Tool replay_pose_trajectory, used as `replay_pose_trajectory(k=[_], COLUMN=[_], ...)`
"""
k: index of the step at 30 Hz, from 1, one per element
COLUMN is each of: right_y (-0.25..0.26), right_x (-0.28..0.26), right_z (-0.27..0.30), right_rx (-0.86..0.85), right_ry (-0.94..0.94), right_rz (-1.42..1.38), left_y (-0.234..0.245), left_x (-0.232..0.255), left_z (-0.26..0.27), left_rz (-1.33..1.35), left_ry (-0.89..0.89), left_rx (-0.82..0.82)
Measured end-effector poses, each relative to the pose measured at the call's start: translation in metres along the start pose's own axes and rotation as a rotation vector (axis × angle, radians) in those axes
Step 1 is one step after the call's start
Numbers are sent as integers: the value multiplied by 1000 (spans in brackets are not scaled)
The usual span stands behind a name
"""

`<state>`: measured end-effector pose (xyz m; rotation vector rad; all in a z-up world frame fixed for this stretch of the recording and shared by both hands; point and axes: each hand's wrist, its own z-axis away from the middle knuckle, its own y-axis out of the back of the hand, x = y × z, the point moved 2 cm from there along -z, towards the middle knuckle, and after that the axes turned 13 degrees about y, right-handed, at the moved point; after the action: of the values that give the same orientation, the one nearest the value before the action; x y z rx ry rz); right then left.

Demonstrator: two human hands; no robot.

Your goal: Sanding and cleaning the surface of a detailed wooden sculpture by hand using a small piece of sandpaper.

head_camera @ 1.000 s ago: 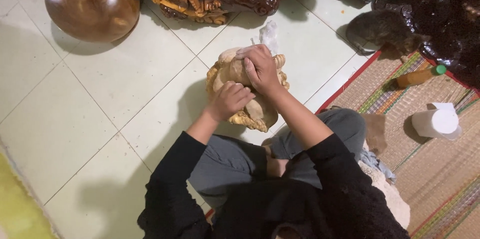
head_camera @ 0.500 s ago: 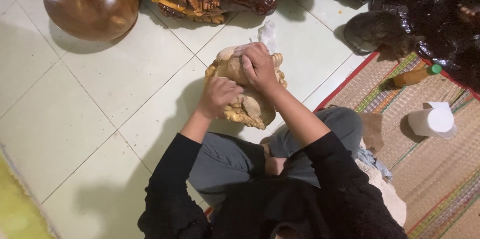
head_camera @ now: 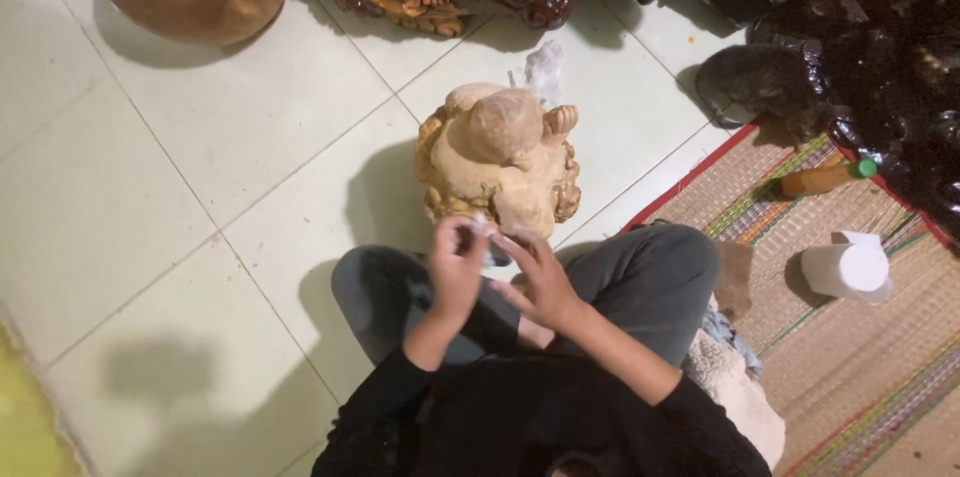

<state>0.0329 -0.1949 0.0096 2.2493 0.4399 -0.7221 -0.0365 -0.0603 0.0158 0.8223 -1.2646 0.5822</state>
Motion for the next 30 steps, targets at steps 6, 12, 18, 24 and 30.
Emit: replay_pose_trajectory(k=[6, 12, 18, 24, 30], right_y=[18, 42, 34, -17, 44], right_x=[23, 38, 26, 53, 69], right_z=[28, -49, -89, -97, -41], right_rx=[-54, -152, -233, -221, -219], right_ry=[-23, 59, 238, 180, 189], right_rz=[67, 565, 920, 943, 926], left_y=[-20, 19, -33, -29, -34], left_x=[12, 74, 26, 30, 24], left_z=[14, -80, -185, -181, -188], left_rz=[187, -82, -250, -262, -321], left_ry=[73, -374, -533, -400, -347], left_rx=[-349, -68, -260, -318, -334])
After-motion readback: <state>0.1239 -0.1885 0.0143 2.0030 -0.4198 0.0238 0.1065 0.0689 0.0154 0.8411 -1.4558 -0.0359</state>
